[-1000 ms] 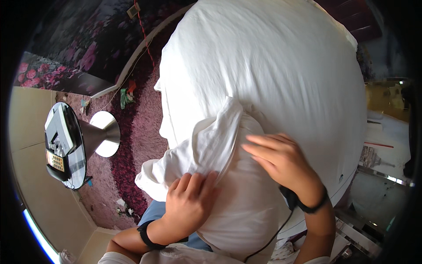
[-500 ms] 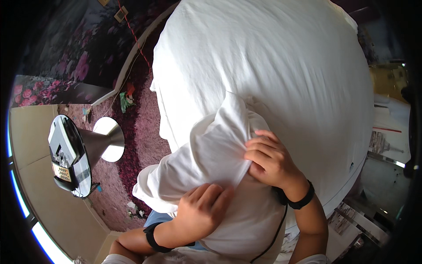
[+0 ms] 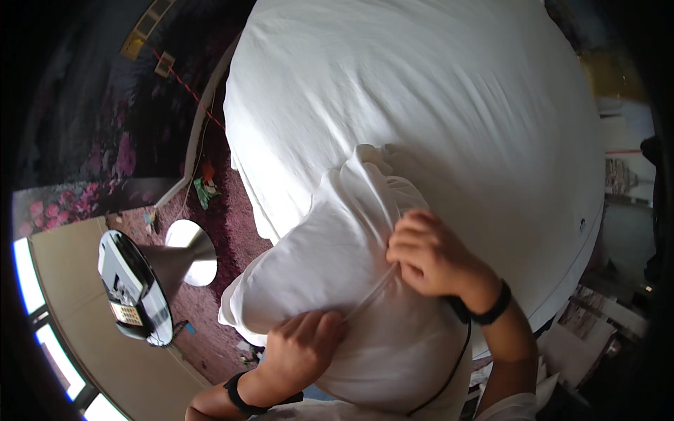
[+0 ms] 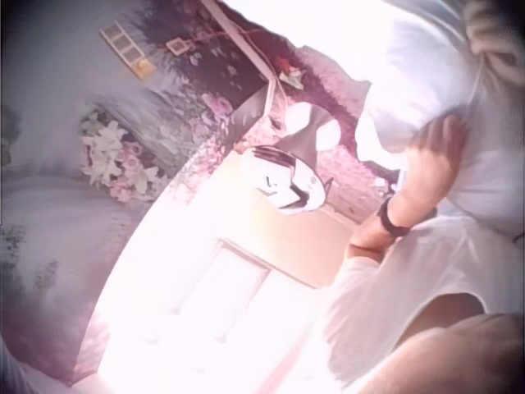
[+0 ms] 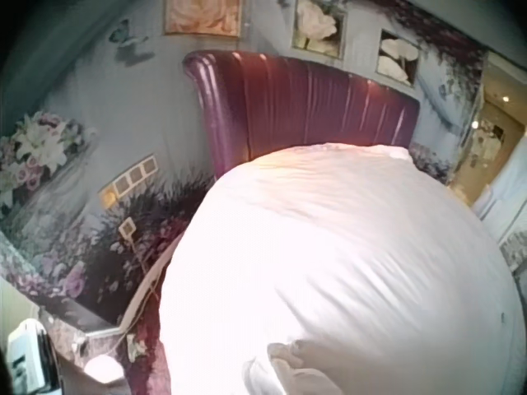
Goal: The person puts a white pillow into a white pillowcase. They pull the case over the pillow, smooth the fabric, and tuck the edges to fit the pillow inside.
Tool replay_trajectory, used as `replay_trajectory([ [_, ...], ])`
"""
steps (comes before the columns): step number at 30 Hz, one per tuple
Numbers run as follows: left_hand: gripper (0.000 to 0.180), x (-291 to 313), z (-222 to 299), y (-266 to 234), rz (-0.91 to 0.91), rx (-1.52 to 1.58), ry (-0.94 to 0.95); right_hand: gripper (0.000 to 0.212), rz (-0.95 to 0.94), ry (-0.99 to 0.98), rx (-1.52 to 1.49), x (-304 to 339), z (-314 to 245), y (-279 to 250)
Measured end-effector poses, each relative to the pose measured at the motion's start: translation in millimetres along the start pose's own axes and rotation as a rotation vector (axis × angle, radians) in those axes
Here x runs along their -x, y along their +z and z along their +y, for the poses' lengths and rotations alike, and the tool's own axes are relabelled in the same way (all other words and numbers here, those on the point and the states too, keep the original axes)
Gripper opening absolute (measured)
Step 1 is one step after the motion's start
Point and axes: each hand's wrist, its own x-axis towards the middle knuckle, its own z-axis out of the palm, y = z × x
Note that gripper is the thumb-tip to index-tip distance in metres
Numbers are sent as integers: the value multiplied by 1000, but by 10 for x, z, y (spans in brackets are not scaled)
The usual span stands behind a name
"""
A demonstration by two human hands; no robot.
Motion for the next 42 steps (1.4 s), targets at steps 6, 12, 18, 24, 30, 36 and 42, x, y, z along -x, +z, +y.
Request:
replay_trajectory([
  [6,19,-371,171,-98,-184,-177,-40,14,101,142,-72,-81,535,73],
  [12,20,-1030,295,365,-232,-461,43,18,244,214,-7,-45,715,309],
  [18,19,-1143,14,817,-203,-415,22,39,301,695,-88,56,1026,490],
  [24,26,-1059,72,578,-64,-281,-74,31,149,982,-487,316,954,404],
  [30,33,-972,107,416,-30,-307,-152,7,432,504,-46,305,471,459],
  [36,28,-1050,-31,521,-8,-308,-37,9,499,445,-17,305,186,421],
  [42,27,-1022,343,242,241,49,313,17,643,337,3,340,-228,-135],
])
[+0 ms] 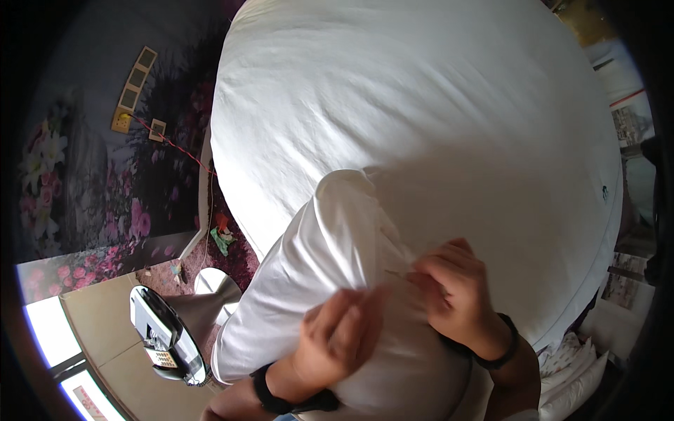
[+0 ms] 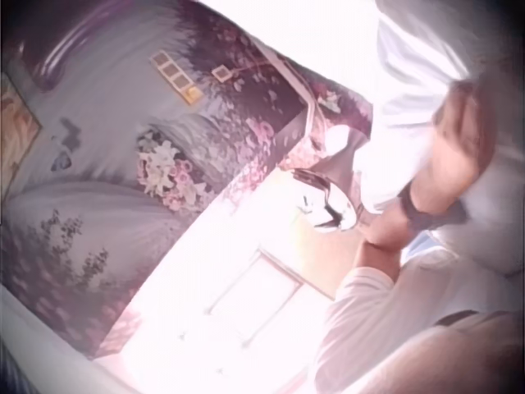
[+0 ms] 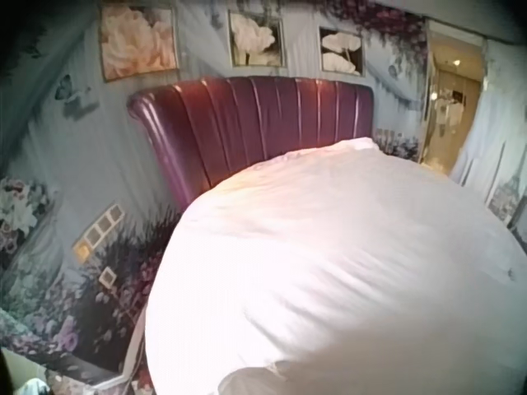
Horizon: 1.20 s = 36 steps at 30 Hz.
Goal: The person puts a white pillow into a white pillowcase. They pull the case over the pillow, smooth the fabric, and tuck the edges to fit the pillow inside.
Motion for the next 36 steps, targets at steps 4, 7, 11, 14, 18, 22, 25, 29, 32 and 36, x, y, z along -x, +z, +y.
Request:
replay_trajectory([
  [4,36,-109,189,-192,59,188,239,18,26,-48,98,-206,-493,-636],
  [7,33,-116,161,-189,204,290,375,9,-11,-84,164,-403,-1025,-908],
  [11,42,306,-96,216,203,251,-106,21,-275,-210,156,-246,-757,-511],
  [14,41,485,-358,393,335,348,-403,20,-189,-237,255,-88,-501,-109],
  [18,42,314,-379,355,351,89,-287,16,-156,-241,264,-123,-427,58],
  [22,44,-18,-386,284,458,51,-200,16,-188,-251,275,-212,-440,47],
  [25,43,-264,-276,198,442,102,-174,16,-215,-194,234,-260,-387,-26],
  [29,38,-352,-21,272,350,237,-36,14,-187,-200,200,-245,-250,-93],
  [32,37,-294,-169,400,219,243,-174,12,-197,-158,125,-304,-14,-318],
  [36,33,-385,-233,554,193,214,-117,13,100,209,189,-471,547,-341],
])
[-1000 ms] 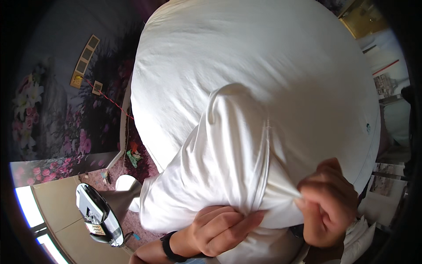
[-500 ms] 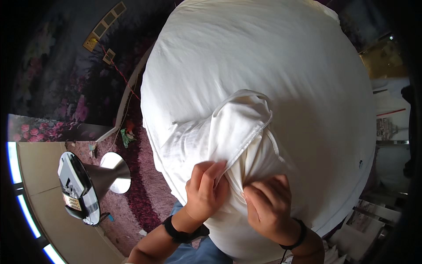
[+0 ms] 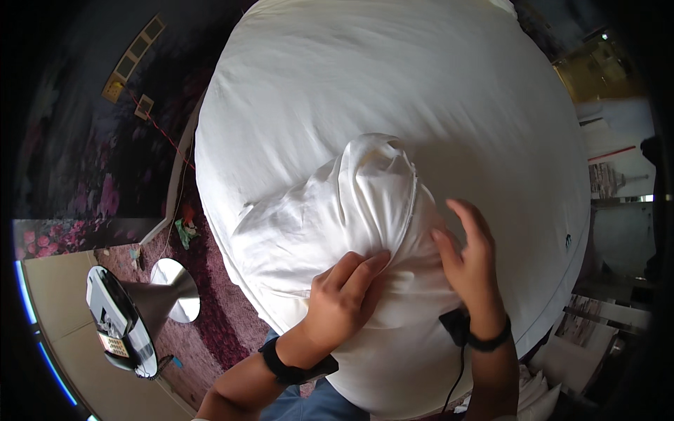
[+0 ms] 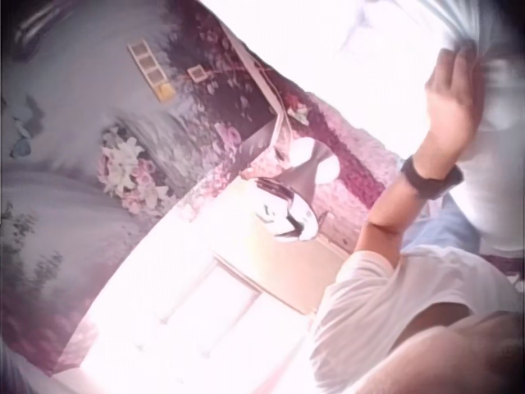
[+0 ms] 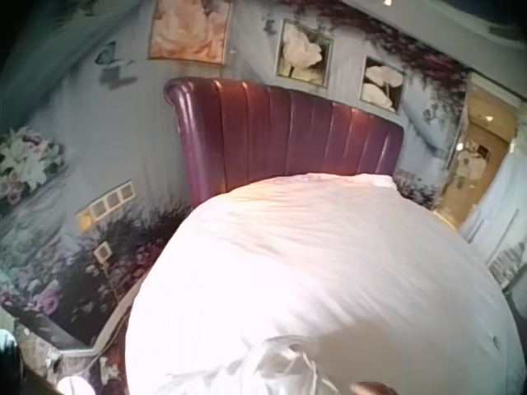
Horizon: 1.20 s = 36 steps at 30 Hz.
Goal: The person puts a white pillow into a white pillowcase. They pull the case over the pillow, smooth the fabric, and tuck the edges to fit the pillow inside.
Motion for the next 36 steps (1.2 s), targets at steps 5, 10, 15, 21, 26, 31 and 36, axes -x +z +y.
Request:
replay_trajectory([
  [5,33,-120,10,119,-24,-156,54,16,-184,123,-198,-97,317,30],
  [10,34,-301,121,39,142,-342,87,6,-73,-190,15,-28,106,36],
  [15,43,-372,158,-153,148,-463,118,10,-125,-251,3,191,-267,-118],
  [21,25,-314,315,-336,70,-373,215,20,-223,-269,-128,348,-519,-122],
  [26,30,-5,427,-402,-84,-249,282,16,-230,-278,-132,423,-646,-37],
  [31,49,114,394,-330,92,-351,37,16,-194,-237,-204,429,-586,64],
  [36,34,162,186,-222,-46,-302,-20,16,-241,-255,-96,414,-485,111],
])
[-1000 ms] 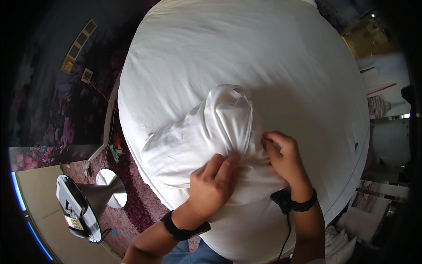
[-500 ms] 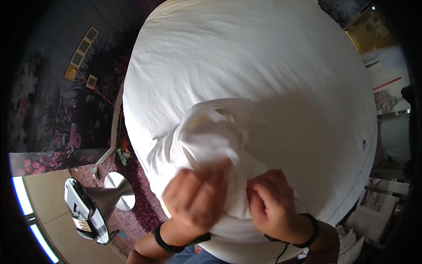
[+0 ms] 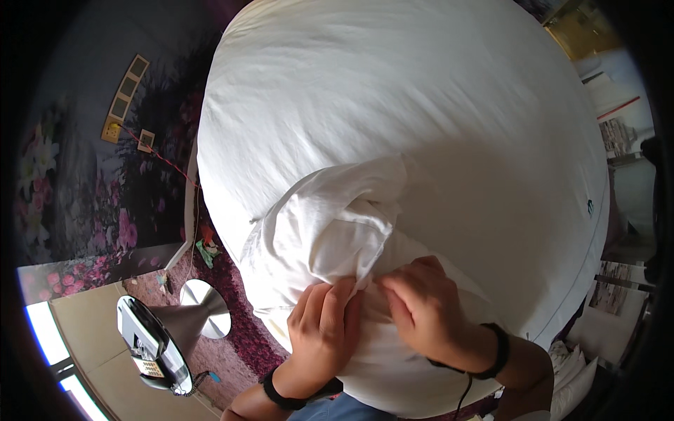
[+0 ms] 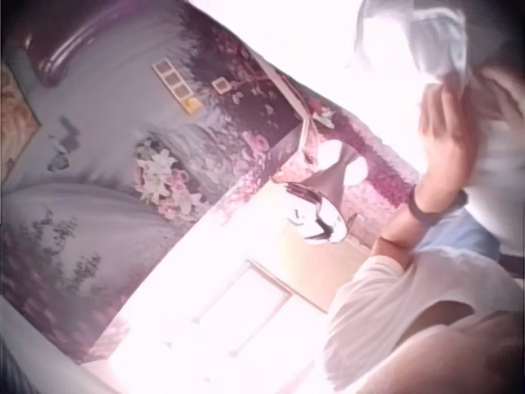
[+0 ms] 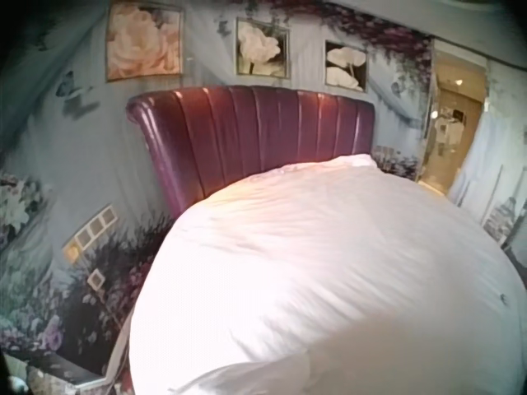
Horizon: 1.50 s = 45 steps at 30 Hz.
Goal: The person puts a white pillow into a white pillowcase. They pull the case over the pillow, smooth the fabric, and tuck the edges to fit the pillow inside.
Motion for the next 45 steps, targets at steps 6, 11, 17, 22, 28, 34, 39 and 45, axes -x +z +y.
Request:
replay_trajectory([
  [6,32,69,61,-192,69,74,103,31,-60,150,75,-314,237,-360],
  [11,44,317,54,-409,118,128,170,35,-191,-79,-34,-593,280,-240],
  [17,32,630,20,-754,147,84,83,22,-72,-315,44,-607,347,83],
  [22,37,794,-114,-898,247,48,24,18,-144,-321,189,-212,177,-245],
  [28,36,817,-155,-943,239,64,-2,14,-497,-276,92,418,-247,-563],
  [34,41,865,-112,-828,227,44,91,22,-97,-316,9,47,-159,-273],
  [39,39,862,-107,-807,96,-64,93,30,28,-380,19,129,-77,111],
  [45,45,285,-83,-1096,4,-98,226,26,150,-367,33,168,-112,165],
])
